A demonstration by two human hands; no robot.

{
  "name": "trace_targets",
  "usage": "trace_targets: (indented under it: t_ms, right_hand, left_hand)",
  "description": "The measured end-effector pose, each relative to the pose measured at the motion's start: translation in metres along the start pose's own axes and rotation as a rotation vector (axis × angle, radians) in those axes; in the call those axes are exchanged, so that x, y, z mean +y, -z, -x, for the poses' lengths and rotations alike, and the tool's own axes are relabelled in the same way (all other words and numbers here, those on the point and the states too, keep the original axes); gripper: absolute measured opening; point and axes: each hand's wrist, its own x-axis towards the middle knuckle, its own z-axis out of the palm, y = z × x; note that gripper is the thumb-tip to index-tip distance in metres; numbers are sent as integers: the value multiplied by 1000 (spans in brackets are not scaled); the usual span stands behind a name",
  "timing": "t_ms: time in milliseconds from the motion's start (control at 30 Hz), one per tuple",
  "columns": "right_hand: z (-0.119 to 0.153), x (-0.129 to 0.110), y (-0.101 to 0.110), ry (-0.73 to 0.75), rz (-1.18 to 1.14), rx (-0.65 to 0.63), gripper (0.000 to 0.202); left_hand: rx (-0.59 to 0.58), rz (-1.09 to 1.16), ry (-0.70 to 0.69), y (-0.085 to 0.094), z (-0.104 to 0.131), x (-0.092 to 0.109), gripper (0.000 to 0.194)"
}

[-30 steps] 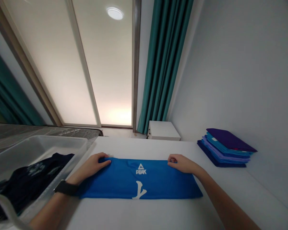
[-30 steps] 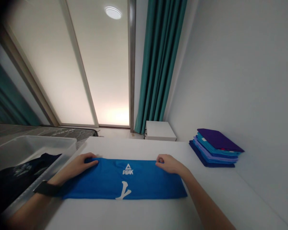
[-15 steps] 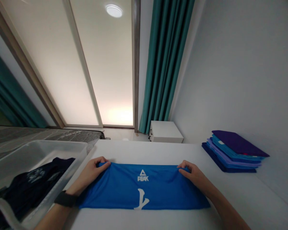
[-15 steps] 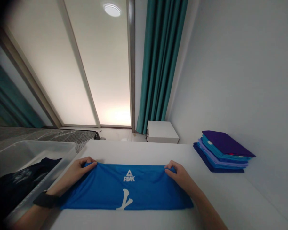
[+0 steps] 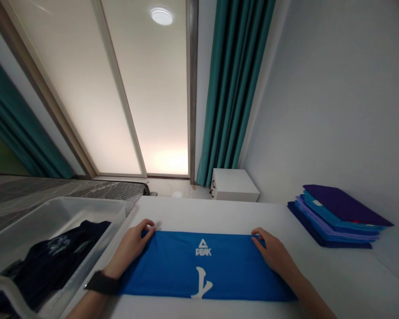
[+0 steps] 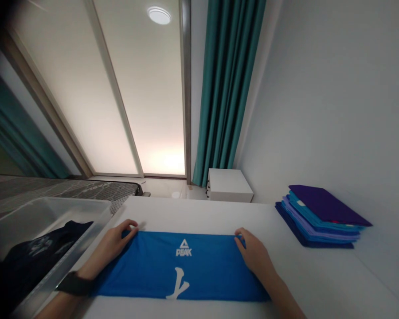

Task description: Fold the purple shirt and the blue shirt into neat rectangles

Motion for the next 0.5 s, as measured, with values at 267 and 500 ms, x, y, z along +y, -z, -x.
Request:
trace_targets:
  t_ms: [267,500]
  right_hand:
    - [-4,7,-1,136,-24,-8,23]
    - [-1,10,10,102,-37,13,30]
  left_hand:
    - [29,-321,-138,-2,4,-4,24]
    - [98,-428,-357,-10,9,45,26]
